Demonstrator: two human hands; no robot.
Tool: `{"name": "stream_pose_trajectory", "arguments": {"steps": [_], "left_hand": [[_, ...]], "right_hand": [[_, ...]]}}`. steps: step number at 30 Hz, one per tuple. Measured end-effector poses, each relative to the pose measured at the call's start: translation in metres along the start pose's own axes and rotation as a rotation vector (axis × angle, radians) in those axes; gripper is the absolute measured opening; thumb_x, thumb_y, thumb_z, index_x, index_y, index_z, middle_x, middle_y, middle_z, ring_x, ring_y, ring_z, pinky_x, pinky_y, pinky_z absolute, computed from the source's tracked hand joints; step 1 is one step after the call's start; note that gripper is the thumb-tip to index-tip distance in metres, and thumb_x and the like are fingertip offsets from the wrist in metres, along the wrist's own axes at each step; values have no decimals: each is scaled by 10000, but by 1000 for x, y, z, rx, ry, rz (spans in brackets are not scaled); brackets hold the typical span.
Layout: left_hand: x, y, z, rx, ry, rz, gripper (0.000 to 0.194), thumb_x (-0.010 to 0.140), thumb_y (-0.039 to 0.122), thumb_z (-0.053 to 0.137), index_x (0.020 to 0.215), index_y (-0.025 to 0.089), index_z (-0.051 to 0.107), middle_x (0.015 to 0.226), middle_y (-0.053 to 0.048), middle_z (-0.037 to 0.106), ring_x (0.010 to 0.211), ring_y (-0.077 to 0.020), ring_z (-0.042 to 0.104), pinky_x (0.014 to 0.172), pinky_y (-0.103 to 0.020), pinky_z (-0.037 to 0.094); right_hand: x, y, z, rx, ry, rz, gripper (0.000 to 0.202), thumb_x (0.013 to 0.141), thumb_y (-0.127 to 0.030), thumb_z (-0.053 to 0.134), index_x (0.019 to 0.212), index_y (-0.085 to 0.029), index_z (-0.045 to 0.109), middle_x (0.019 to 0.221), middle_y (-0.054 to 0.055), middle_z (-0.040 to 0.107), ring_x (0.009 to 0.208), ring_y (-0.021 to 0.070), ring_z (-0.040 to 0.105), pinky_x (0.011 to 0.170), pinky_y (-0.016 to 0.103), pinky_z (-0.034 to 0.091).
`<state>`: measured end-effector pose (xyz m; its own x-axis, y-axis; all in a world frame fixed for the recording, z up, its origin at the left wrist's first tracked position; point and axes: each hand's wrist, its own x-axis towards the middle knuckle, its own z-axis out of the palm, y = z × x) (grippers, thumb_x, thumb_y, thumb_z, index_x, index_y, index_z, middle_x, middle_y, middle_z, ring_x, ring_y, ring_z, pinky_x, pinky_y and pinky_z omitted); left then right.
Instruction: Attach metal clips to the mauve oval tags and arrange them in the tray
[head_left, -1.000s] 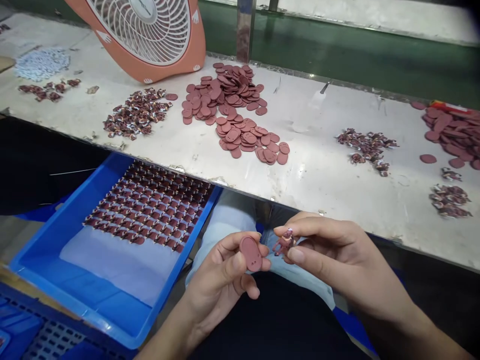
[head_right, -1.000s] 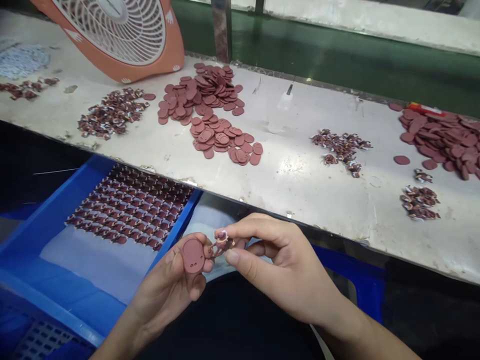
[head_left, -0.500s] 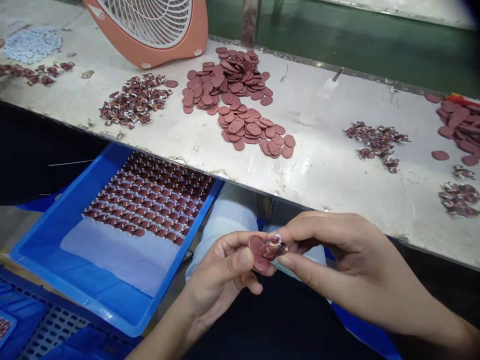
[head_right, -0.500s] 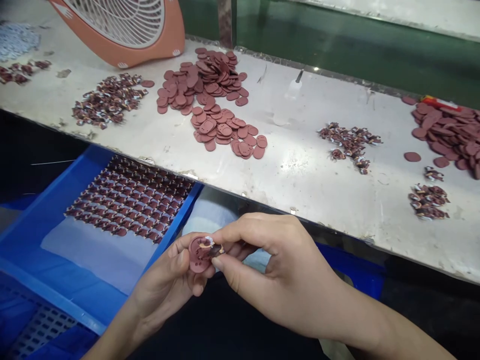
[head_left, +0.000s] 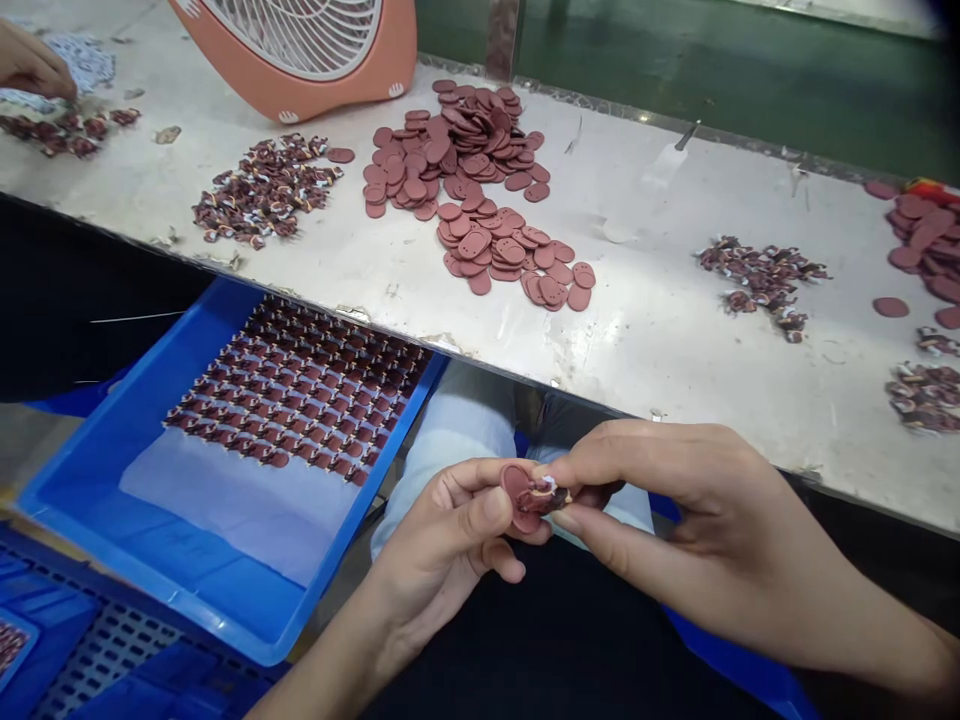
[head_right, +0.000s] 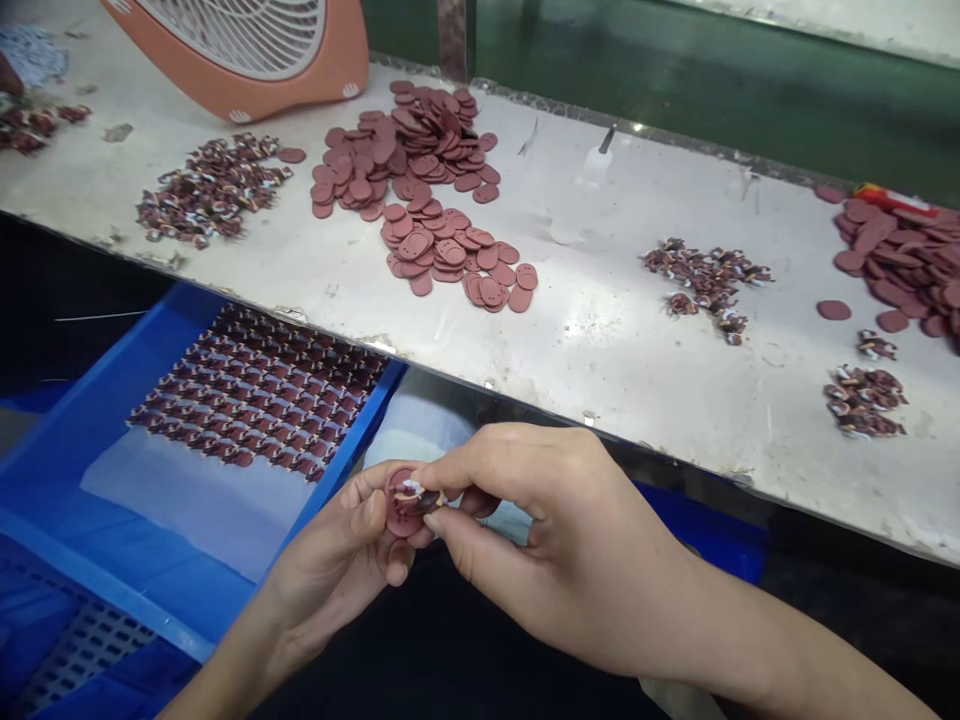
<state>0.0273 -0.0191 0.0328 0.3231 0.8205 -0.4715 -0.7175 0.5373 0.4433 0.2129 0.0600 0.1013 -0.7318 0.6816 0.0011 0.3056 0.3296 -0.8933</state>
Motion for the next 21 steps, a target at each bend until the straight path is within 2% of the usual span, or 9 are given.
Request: {"name": "stream_pose_trajectory", "arguments": {"steps": [9, 15, 21], "left_hand": [[-2, 0, 2, -4, 37, -4, 304, 735, 396, 843, 926, 166, 784, 755, -30, 707, 653, -96, 659, 481, -97, 493], [-1, -2, 3, -15, 51, -12, 293, 739, 407, 838, 884, 161, 777, 788, -40, 714, 660, -96, 649, 463, -97, 461], [-1, -2, 3, -34, 50, -17, 314, 739, 393, 841, 941, 160, 783, 790, -35, 717, 667, -94, 663, 468, -92, 478]], "right_hand": [[1, -1, 0, -61, 11, -47, 231, 877, -89, 636, 1030, -252, 691, 834, -38, 724, 698, 84, 666, 644, 186, 523], [4, 0, 0, -5, 6, -31, 262, 870, -112, 657, 1053, -291, 716, 835, -49, 726, 690, 91, 664, 649, 194, 529], [6, 1, -1, -17, 3, -48, 264, 864, -97, 650, 1039, -285, 713, 812, -39, 724, 681, 106, 663, 630, 211, 525]]}}
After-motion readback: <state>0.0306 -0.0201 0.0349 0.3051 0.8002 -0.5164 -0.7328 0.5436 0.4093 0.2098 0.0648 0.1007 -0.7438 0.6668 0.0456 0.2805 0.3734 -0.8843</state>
